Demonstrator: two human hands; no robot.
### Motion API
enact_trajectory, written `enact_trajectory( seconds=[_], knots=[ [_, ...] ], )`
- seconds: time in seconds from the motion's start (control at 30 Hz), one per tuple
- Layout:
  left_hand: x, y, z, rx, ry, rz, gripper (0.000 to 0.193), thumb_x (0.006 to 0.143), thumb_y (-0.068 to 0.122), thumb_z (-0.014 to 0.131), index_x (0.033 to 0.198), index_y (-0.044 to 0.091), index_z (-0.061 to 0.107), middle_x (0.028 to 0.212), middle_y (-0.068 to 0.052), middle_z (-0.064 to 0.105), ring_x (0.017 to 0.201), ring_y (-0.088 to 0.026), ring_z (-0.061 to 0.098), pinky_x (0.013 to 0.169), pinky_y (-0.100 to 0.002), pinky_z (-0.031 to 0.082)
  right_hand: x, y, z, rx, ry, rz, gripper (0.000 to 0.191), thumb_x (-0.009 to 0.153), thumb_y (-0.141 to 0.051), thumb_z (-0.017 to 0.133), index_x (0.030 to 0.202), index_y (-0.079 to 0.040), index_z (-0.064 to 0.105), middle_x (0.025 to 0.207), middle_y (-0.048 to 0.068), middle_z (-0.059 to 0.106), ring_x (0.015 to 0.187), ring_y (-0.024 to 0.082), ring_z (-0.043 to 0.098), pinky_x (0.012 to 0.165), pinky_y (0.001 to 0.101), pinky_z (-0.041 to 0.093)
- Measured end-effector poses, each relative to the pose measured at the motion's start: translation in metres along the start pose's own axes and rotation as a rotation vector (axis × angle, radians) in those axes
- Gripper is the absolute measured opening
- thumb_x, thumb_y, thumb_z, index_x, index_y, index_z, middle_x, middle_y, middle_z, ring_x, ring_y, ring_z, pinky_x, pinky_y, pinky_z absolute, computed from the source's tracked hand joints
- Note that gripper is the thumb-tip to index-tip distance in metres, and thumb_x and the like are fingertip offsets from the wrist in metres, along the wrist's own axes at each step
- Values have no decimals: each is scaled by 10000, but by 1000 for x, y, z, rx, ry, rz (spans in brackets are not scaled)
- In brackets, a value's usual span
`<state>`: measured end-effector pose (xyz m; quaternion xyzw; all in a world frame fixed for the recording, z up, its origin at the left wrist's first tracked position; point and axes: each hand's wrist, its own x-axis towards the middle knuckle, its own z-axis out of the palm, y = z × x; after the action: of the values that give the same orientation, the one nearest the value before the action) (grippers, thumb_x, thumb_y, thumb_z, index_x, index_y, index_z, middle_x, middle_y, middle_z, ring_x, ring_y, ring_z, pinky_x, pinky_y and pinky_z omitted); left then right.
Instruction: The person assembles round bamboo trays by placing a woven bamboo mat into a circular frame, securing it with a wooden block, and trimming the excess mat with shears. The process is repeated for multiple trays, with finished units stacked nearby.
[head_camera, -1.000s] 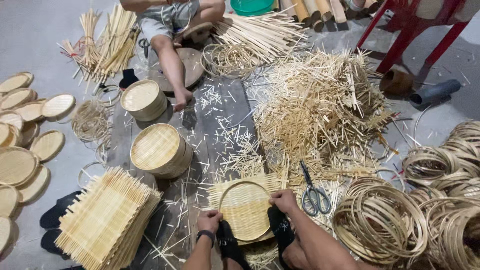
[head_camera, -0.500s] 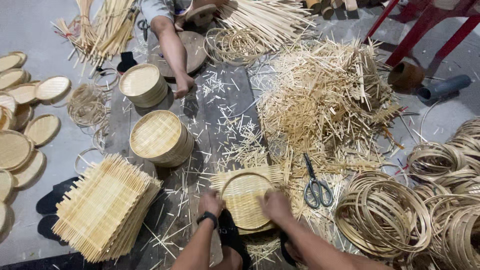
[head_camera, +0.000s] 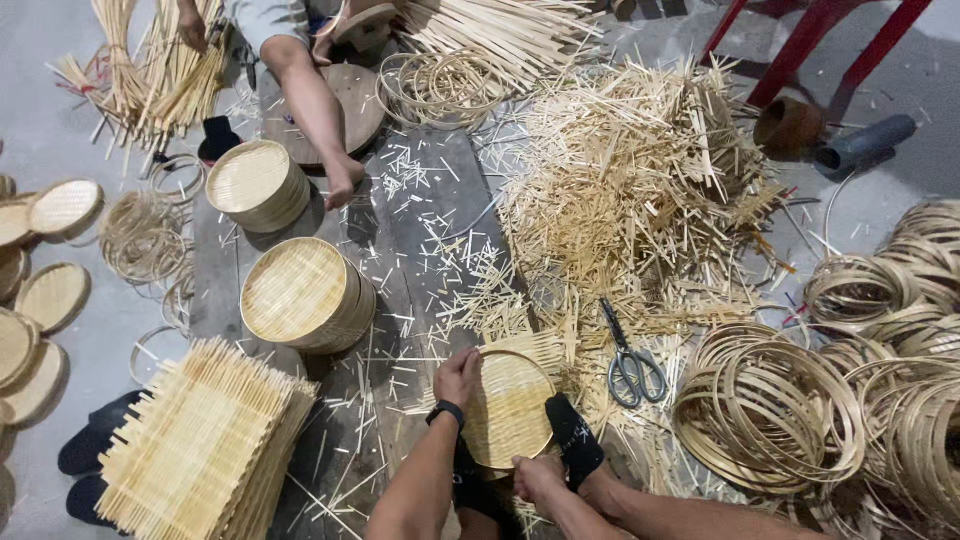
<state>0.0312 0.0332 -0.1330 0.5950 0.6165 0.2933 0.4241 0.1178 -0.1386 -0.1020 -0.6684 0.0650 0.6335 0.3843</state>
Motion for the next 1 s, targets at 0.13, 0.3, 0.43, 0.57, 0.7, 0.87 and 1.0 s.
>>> enact_trajectory(
  seconds=[0.13, 0.3, 0.43, 0.57, 0.7, 0.87, 1.0],
  knots=[
    [1, -2, 5, -64, 50, 12, 314, 864, 345, 767, 1068, 109, 799, 1044, -104, 804, 925, -200, 784, 837, -302, 594, -4, 4, -3, -218, 92, -96, 355, 866, -295, 795, 742, -4, 635, 621, 105, 636, 518, 224, 594, 512, 418, 488],
    [5, -6, 10, 44, 76, -2, 289, 857, 362, 773, 1046, 147, 813, 961, -99, 810, 884, -192, 781, 810, -309, 582, 3, 3, -7, -558, 218, -251, 381, 831, -392, 786, 719, -38, 701, 632, 98, 701, 595, 217, 661, 641, 423, 522],
    [5, -3, 8, 136, 54, -66, 264, 865, 389, 762, 1039, 198, 814, 933, -93, 804, 863, -217, 770, 787, -326, 573, 1, 0, -9, -760, 189, -384, 477, 858, -458, 762, 677, -23, 688, 596, 94, 648, 593, 238, 660, 641, 432, 505],
    [7, 2, 2, 116, -15, -28, 267, 869, 361, 755, 1062, 183, 801, 973, -101, 798, 896, -221, 778, 795, -327, 578, -4, -3, -13, -532, -31, -189, 508, 934, -426, 738, 694, 5, 616, 573, 103, 583, 572, 310, 571, 584, 500, 458],
    [13, -3, 0, 128, -105, 20, 273, 878, 309, 750, 1122, 195, 795, 1036, -107, 781, 942, -227, 744, 815, -334, 557, 2, -4, -12, -643, 13, -96, 480, 974, -426, 758, 847, 10, 602, 746, 104, 602, 685, 268, 557, 641, 489, 414],
    [19, -15, 5, 108, -143, -8, 243, 909, 287, 745, 1135, 211, 791, 1012, -95, 792, 924, -217, 754, 850, -320, 553, 7, 11, -13, -564, 25, -598, 391, 880, -393, 734, 978, -15, 724, 820, 88, 747, 715, 165, 649, 671, 388, 514],
    [19, -18, 5, 67, -163, -22, 249, 914, 296, 734, 1141, 215, 796, 1005, -110, 778, 938, -232, 748, 858, -333, 560, 10, 11, -25, -672, -47, -401, 508, 939, -444, 729, 829, 51, 736, 664, 135, 670, 584, 205, 550, 603, 415, 488]
  ],
)
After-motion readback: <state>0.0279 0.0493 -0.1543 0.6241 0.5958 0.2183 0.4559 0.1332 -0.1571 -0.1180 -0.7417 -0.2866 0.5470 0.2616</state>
